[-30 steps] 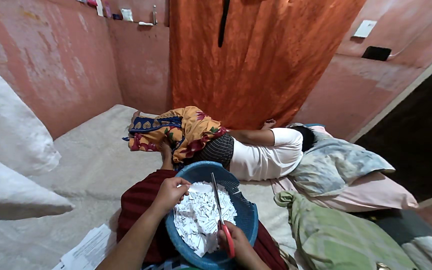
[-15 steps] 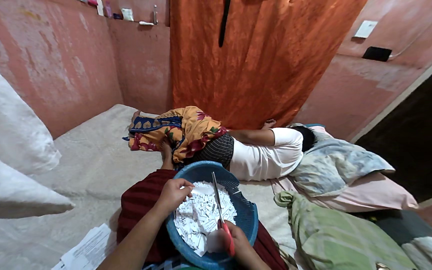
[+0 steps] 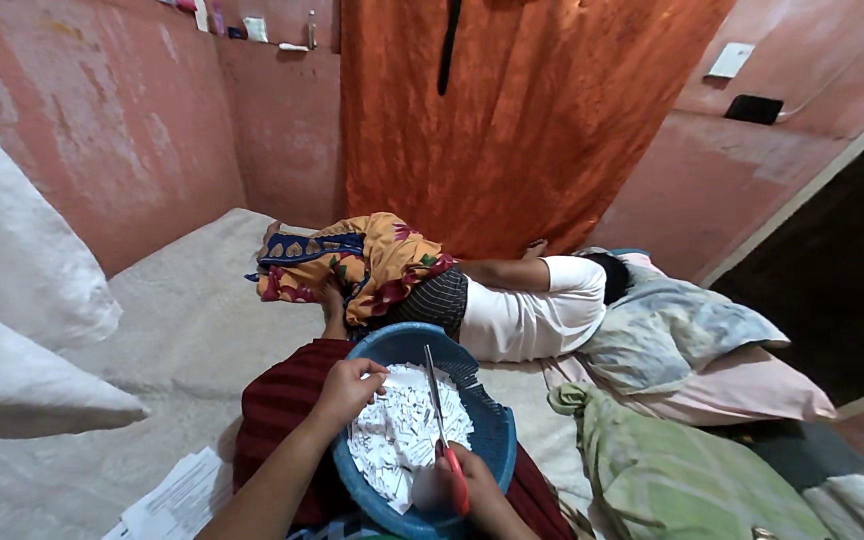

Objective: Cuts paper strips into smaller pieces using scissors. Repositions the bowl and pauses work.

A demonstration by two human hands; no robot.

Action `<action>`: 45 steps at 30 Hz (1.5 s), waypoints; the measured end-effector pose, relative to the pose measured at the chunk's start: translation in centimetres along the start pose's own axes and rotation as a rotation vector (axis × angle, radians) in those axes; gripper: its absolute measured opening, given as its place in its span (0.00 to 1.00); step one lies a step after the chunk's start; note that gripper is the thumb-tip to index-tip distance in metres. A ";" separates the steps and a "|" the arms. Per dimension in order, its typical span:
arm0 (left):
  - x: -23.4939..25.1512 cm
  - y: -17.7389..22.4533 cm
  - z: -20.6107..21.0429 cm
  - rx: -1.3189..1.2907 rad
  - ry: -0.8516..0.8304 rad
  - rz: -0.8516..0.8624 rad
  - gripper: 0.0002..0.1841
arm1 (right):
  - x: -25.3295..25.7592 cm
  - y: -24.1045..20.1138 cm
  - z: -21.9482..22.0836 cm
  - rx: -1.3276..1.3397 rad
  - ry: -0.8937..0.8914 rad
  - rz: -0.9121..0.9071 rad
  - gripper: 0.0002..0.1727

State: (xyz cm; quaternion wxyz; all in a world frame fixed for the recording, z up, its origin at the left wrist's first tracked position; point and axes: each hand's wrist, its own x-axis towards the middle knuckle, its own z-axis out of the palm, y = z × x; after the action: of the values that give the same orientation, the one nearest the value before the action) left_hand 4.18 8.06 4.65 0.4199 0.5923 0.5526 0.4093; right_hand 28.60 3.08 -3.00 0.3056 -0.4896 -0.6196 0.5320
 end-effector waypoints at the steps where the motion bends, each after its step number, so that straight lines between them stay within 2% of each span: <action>1: 0.0 0.0 0.0 -0.010 0.003 0.001 0.08 | 0.0 0.0 0.0 0.009 0.002 0.012 0.14; 5: -0.1 0.1 0.2 -0.012 -0.009 -0.004 0.08 | 0.2 -0.2 -0.1 -0.054 -0.075 0.053 0.22; 9: -0.2 0.1 0.3 0.039 -0.051 0.005 0.09 | 0.2 0.0 0.0 -0.066 -0.057 0.024 0.19; 13: -0.3 0.2 0.4 0.047 -0.024 0.023 0.09 | 0.0 0.2 0.1 -0.061 -0.017 -0.002 0.17; 19: -0.3 0.1 0.6 0.007 -0.001 0.038 0.09 | 0.1 -0.3 -0.1 -0.101 -0.065 0.057 0.23; 23: -0.3 0.2 0.6 0.065 -0.063 0.023 0.11 | 0.1 -0.1 0.0 -0.089 -0.048 0.026 0.20; 29: -0.3 0.2 0.7 0.048 -0.030 0.037 0.10 | -0.1 0.1 0.1 -0.017 0.001 0.010 0.16; 33: -0.2 0.1 0.8 0.036 -0.023 0.039 0.10 | 0.1 -0.2 -0.1 -0.071 -0.068 0.047 0.23; 38: -0.1 0.0 0.9 0.102 -0.061 0.030 0.11 | 0.1 0.0 0.0 -0.071 -0.058 0.033 0.18; 45: -0.2 0.1 0.9 0.016 -0.021 0.066 0.10 | 0.0 -0.2 -0.1 -0.031 -0.030 0.039 0.15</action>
State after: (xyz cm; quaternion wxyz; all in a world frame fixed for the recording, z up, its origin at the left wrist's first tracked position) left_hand 5.02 7.77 4.48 0.4073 0.6177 0.5317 0.4121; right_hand 28.60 3.08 -2.77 0.2781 -0.4981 -0.6226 0.5357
